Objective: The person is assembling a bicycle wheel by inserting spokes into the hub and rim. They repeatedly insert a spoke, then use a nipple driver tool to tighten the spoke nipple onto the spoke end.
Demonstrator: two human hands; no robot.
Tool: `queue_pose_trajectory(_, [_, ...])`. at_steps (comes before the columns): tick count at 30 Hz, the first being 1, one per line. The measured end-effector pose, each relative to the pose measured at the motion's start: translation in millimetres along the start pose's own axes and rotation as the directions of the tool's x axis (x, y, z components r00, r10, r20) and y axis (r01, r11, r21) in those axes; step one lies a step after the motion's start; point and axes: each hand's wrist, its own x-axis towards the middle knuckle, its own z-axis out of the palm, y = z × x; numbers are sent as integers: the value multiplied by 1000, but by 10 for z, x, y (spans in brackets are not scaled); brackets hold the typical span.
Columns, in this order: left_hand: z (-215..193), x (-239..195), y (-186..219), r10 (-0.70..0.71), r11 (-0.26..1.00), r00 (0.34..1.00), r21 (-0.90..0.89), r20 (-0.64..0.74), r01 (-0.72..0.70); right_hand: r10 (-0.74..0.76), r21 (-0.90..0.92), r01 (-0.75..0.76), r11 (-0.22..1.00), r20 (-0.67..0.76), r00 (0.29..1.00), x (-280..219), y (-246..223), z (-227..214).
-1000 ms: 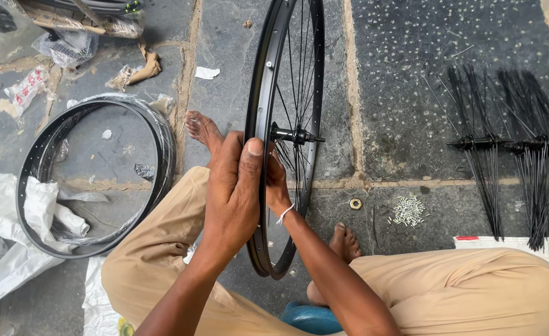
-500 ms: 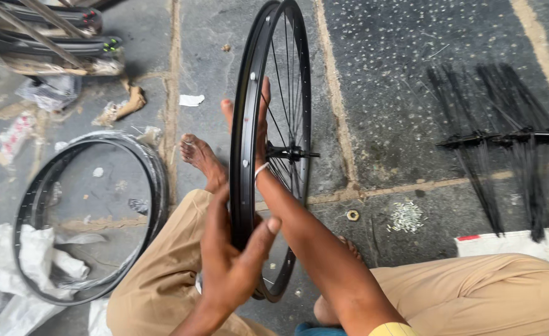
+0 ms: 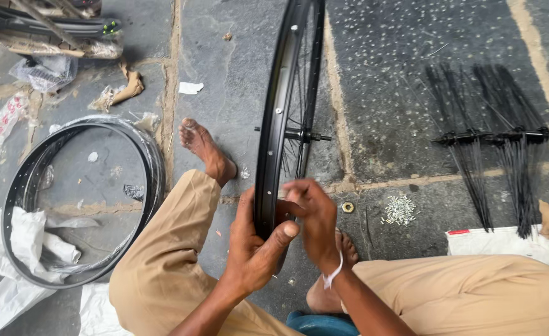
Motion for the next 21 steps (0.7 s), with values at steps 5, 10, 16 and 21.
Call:
queue_pose_trajectory(5, [25,17,-62,-5,990,995,137,-96,18,-290,-436,208,875,-131,948,361,253,161])
queue_pose_trajectory(10, [-14,6,-169,80,974,981,222,-177,-40,-169,-769,140,624,42,985,766,1101,171])
queue_pose_trajectory(16, [-78,0,-82,-23,981,969,183,-246,70,-17,-636,-20,772,-52,999,569,705,183])
queue_pose_trajectory(21, [-140,142,179,3,928,1000,373,-1,-2,240,597,-363,716,277,930,383,-19,10])
